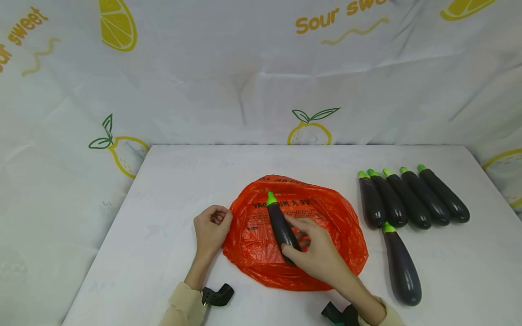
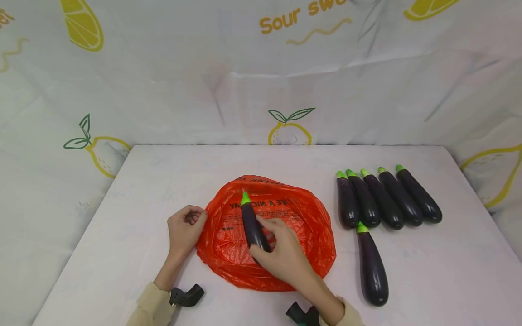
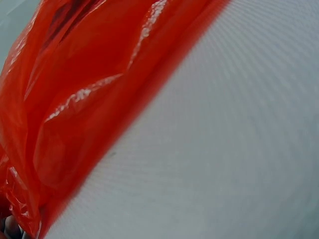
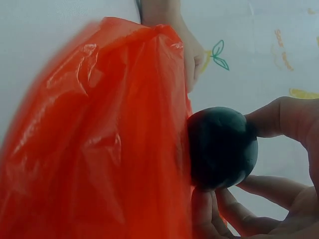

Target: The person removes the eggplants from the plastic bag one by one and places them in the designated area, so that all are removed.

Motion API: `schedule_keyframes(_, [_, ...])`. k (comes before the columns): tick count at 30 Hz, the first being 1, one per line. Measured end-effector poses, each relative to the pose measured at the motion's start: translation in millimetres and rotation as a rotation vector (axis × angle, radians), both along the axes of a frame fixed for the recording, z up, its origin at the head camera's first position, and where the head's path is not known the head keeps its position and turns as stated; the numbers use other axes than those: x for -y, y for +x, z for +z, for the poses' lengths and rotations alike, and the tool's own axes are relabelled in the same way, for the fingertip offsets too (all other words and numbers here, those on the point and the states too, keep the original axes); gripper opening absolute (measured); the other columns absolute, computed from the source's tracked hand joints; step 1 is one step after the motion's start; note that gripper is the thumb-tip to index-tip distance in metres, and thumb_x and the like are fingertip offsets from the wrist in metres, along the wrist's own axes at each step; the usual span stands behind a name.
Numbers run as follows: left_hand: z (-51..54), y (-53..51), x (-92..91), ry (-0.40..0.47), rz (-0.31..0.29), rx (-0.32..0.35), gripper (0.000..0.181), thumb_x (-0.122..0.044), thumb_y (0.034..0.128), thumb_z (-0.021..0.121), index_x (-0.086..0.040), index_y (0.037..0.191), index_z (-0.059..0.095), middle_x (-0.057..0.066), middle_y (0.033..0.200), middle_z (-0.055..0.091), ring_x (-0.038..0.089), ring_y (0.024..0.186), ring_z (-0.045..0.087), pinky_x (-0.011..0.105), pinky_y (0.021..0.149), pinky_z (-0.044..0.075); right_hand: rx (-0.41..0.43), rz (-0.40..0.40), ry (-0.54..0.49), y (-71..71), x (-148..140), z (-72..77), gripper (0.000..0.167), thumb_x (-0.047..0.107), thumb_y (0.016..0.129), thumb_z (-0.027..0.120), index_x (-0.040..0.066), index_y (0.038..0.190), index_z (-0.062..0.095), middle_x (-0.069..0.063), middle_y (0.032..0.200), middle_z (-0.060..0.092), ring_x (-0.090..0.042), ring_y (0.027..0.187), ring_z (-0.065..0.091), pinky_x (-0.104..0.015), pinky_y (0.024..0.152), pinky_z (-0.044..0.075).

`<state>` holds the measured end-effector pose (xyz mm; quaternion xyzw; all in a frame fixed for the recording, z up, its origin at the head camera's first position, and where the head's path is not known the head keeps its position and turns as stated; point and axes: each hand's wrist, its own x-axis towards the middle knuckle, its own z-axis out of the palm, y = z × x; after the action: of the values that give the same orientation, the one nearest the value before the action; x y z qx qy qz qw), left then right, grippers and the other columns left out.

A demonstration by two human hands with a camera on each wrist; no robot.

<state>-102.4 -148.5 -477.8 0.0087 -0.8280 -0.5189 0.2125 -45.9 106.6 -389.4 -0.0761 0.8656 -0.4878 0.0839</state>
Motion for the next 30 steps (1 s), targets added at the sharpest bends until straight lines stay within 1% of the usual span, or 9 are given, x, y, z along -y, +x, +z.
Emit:
schedule_keyframes(4, [0.4,0.2,0.0,0.002,0.001,0.005,0.006,-0.003,0.0835,0.070,-0.003,0.078,0.071,0.008,0.065,0.062,0.007,0.058,0.049,0.018,0.056,0.044,-0.037,0.000,0.010,2.9,-7.9,3.2,0.058,0.008,0.082,0.076,0.006,0.138,0.063,-0.011,0.123,0.067,-0.017,0.088,0.060,-0.022,0.073,0.056])
schedule_keyframes(12, [0.8,0.2,-0.2,0.008,-0.004,0.013,0.006,-0.003,0.0840,0.070,-0.003,0.079,0.072,0.008,0.066,0.062,0.007,0.059,0.049,0.018,0.056,0.044,-0.074,0.007,0.020,8.9,-20.9,8.9,0.057,0.010,0.082,0.080,0.007,0.137,0.064,-0.009,0.122,0.066,-0.017,0.090,0.061,-0.021,0.075,0.057])
schedule_keyframes(17, [0.5,0.0,-0.1,0.010,-0.005,0.008,0.006,-0.003,0.0835,0.069,-0.003,0.078,0.072,0.008,0.066,0.063,0.006,0.059,0.050,0.018,0.056,0.044,-0.090,0.007,0.033,11.7,-28.3,10.8,0.057,0.012,0.083,0.081,0.008,0.137,0.064,-0.010,0.125,0.065,-0.018,0.092,0.063,-0.024,0.076,0.058])
schedule_keyframes(19, [0.0,-0.2,0.0,0.010,-0.005,0.005,0.006,-0.003,0.0834,0.069,-0.003,0.078,0.071,0.008,0.066,0.063,0.006,0.058,0.050,0.017,0.056,0.044,-0.091,0.004,0.040,12.8,-31.5,12.2,0.058,0.013,0.083,0.081,0.009,0.138,0.064,-0.010,0.126,0.065,-0.018,0.093,0.063,-0.027,0.077,0.060])
schedule_keyframes(22, [-0.8,-0.4,0.1,0.008,-0.006,0.000,0.006,-0.003,0.0834,0.069,-0.003,0.078,0.071,0.008,0.066,0.063,0.006,0.058,0.049,0.017,0.056,0.043,-0.097,-0.008,0.066,14.7,-36.5,14.1,0.058,0.015,0.083,0.082,0.009,0.137,0.064,-0.010,0.128,0.065,-0.018,0.094,0.062,-0.026,0.076,0.059])
schedule_keyframes(26, [-1.0,-0.3,0.2,0.004,-0.007,-0.002,0.006,-0.003,0.0835,0.069,-0.003,0.078,0.071,0.008,0.066,0.063,0.006,0.058,0.049,0.017,0.056,0.044,-0.078,-0.028,0.090,17.6,-42.9,15.2,0.059,0.017,0.083,0.083,0.010,0.138,0.063,-0.011,0.131,0.064,-0.021,0.100,0.061,-0.029,0.077,0.061])
schedule_keyframes(28, [-1.0,-0.2,0.3,0.003,-0.007,-0.001,0.006,-0.003,0.0836,0.069,-0.003,0.078,0.071,0.008,0.066,0.063,0.006,0.058,0.049,0.018,0.056,0.044,-0.070,-0.036,0.099,19.5,-46.4,15.3,0.060,0.017,0.083,0.083,0.011,0.139,0.063,-0.011,0.132,0.063,-0.022,0.104,0.060,-0.033,0.078,0.062])
schedule_keyframes(30, [-1.0,0.0,0.5,0.004,-0.007,0.003,0.006,-0.003,0.0836,0.069,-0.003,0.078,0.071,0.008,0.066,0.062,0.007,0.058,0.049,0.018,0.056,0.044,-0.068,-0.041,0.113,21.6,-50.3,14.8,0.060,0.018,0.084,0.083,0.011,0.140,0.062,-0.011,0.132,0.063,-0.022,0.104,0.060,-0.034,0.078,0.062])
